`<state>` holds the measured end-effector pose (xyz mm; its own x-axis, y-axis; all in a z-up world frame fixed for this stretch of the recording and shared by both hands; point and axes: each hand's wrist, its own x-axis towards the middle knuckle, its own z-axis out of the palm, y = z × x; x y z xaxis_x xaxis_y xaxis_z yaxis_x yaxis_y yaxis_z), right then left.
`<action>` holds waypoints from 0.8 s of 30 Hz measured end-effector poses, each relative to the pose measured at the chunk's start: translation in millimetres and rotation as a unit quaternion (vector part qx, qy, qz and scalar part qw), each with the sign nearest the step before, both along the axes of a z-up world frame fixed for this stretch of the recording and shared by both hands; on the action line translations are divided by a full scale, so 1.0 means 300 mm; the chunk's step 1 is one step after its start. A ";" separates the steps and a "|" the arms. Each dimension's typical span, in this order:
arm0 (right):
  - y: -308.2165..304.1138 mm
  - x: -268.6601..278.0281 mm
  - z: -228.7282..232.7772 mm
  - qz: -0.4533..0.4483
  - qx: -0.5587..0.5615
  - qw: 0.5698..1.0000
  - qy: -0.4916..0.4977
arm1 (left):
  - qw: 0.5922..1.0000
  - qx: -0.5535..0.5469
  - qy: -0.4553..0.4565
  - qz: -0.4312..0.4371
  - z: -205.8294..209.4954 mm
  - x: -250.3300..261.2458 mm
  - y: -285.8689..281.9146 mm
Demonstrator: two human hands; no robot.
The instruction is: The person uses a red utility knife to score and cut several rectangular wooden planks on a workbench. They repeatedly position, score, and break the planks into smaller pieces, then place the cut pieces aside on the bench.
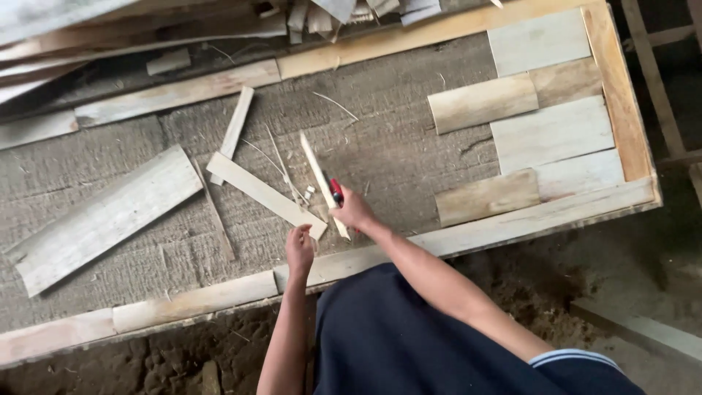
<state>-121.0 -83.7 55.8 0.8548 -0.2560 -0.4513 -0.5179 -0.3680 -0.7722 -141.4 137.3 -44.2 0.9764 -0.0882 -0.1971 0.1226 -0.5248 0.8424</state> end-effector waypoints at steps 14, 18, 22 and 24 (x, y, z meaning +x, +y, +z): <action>-0.068 0.202 0.163 -0.112 -0.152 0.982 -0.014 | 0.984 0.078 -0.051 -0.149 0.007 0.145 0.119; 0.147 0.205 0.044 0.051 -0.046 0.998 0.013 | 0.949 0.196 -0.112 -0.222 0.050 0.138 0.110; 0.151 0.210 0.147 0.022 -0.052 0.998 -0.002 | 0.920 0.248 -0.107 -0.284 0.171 0.144 0.085; 0.092 0.194 0.437 -0.072 -0.057 0.995 -0.031 | 0.910 0.273 -0.140 -0.279 0.172 0.145 0.087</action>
